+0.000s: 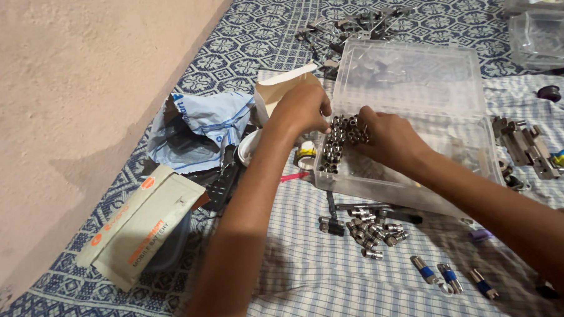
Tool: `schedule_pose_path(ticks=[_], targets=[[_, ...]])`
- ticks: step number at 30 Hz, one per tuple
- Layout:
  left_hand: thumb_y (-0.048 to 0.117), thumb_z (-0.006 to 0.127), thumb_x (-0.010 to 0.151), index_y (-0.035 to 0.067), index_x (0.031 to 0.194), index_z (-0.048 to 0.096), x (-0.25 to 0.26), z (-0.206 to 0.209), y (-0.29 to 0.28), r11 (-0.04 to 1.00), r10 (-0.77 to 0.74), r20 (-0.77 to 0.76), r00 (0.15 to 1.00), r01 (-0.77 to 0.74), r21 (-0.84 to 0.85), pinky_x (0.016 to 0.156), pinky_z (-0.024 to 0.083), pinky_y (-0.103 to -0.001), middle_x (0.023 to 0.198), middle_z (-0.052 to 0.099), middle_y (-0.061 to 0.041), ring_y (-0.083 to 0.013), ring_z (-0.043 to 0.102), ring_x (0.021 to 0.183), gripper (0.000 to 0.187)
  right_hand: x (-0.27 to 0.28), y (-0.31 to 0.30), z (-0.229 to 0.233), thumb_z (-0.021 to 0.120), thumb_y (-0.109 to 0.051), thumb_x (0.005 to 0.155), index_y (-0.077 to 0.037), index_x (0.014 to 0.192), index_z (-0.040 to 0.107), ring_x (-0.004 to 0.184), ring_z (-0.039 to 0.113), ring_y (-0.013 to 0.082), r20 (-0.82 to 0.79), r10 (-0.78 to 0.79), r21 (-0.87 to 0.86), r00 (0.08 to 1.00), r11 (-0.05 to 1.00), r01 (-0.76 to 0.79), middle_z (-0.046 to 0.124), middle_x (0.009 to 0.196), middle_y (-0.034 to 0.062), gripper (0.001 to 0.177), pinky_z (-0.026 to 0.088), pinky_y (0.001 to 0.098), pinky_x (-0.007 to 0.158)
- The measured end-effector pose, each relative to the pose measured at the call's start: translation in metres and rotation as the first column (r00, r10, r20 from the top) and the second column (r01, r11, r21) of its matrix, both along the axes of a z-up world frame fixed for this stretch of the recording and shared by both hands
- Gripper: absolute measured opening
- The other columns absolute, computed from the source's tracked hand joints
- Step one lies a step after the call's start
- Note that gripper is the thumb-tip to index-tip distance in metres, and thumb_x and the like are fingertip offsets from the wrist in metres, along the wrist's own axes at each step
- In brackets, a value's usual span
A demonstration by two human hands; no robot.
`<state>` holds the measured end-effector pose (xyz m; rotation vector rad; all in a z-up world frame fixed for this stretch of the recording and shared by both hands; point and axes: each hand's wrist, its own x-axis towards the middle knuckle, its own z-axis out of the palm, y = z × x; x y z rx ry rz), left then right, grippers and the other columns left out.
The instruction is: The person assembles small metal lock cylinders by inserting pins and springs into the barrels and securing them with rubber bands. They repeatedly pick up components from a plastic container and the patterned cloth, fit them together by hand, and place the finished units back into the container.
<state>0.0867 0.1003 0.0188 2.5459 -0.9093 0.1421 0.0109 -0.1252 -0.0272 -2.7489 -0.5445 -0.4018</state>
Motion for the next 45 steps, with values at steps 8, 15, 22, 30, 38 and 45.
schedule_pose_path(ticks=[8, 15, 22, 30, 38, 45], targets=[[0.015, 0.092, 0.059, 0.009, 0.093, 0.081, -0.013, 0.012, 0.001, 0.999, 0.021, 0.035, 0.999, -0.023, 0.044, 0.081, 0.056, -0.039, 0.096, 0.077, -0.014, -0.0280, 0.074, 0.092, 0.036, 0.003, 0.000, 0.001, 0.084, -0.018, 0.077, -0.003, 0.111, 0.051, 0.085, 0.073, 0.0380, -0.045, 0.040, 0.045, 0.998, 0.998, -0.038, 0.073, 0.097, 0.0186, 0.049, 0.058, 0.0449, 0.069], [0.020, 0.091, 0.063, 0.009, 0.085, 0.081, -0.064, 0.060, -0.005, 0.984, 0.009, -0.034, 0.999, -0.003, 0.175, 0.075, 0.057, -0.036, 0.085, 0.078, -0.012, -0.0240, 0.075, 0.081, 0.026, -0.057, 0.005, 0.054, 0.081, -0.012, 0.079, -0.003, 0.112, 0.062, 0.088, 0.078, 0.0269, 0.005, 0.097, 0.126, 0.995, 0.987, -0.096, 0.074, 0.113, 0.0130, 0.039, 0.062, 0.0399, 0.070], [0.020, 0.087, 0.068, 0.010, 0.084, 0.081, -0.115, 0.083, -0.006, 0.927, -0.206, -0.253, 0.945, 0.272, 0.259, 0.065, 0.056, -0.036, 0.080, 0.079, -0.007, -0.0185, 0.075, 0.071, 0.020, -0.118, -0.003, 0.100, 0.074, -0.019, 0.087, -0.012, 0.111, 0.070, 0.085, 0.081, 0.0183, -0.313, 0.148, 0.179, 0.938, 0.979, -0.095, 0.081, 0.098, 0.0062, 0.025, 0.064, 0.0347, 0.075], [0.013, 0.084, 0.070, 0.009, 0.090, 0.081, -0.168, 0.022, 0.011, 0.920, -0.280, -0.091, 0.956, 0.294, 0.260, 0.070, 0.057, -0.037, 0.087, 0.079, -0.009, -0.0228, 0.075, 0.079, 0.021, -0.158, -0.011, 0.081, 0.071, -0.025, 0.091, -0.024, 0.114, 0.076, 0.082, 0.081, 0.0154, -0.450, 0.144, -0.056, 0.881, 0.980, -0.189, 0.083, 0.093, 0.0011, 0.024, 0.062, 0.0356, 0.074], [0.013, 0.091, 0.058, 0.005, 0.090, 0.076, -0.173, -0.011, 0.012, 0.929, -0.240, -0.234, 0.942, 0.293, 0.227, 0.070, 0.055, -0.039, 0.083, 0.075, -0.009, -0.0258, 0.073, 0.079, 0.036, -0.164, -0.028, 0.092, 0.075, -0.024, 0.087, -0.019, 0.108, 0.078, 0.079, 0.080, 0.0154, -0.565, 0.114, -0.072, 0.817, 0.980, -0.186, 0.084, 0.089, 0.0002, 0.021, 0.062, 0.0354, 0.075], [0.012, 0.085, 0.068, 0.003, 0.085, 0.073, -0.169, -0.015, 0.018, 0.919, -0.238, -0.304, 0.923, 0.315, 0.236, 0.066, 0.054, -0.038, 0.075, 0.072, -0.010, -0.0240, 0.071, 0.072, 0.023, -0.171, -0.030, 0.087, 0.072, -0.043, 0.093, -0.012, 0.100, 0.076, 0.077, 0.080, 0.0150, -0.799, -0.104, -0.275, 0.592, 0.939, -0.206, 0.085, 0.088, 0.0057, 0.032, 0.061, 0.0314, 0.076]])
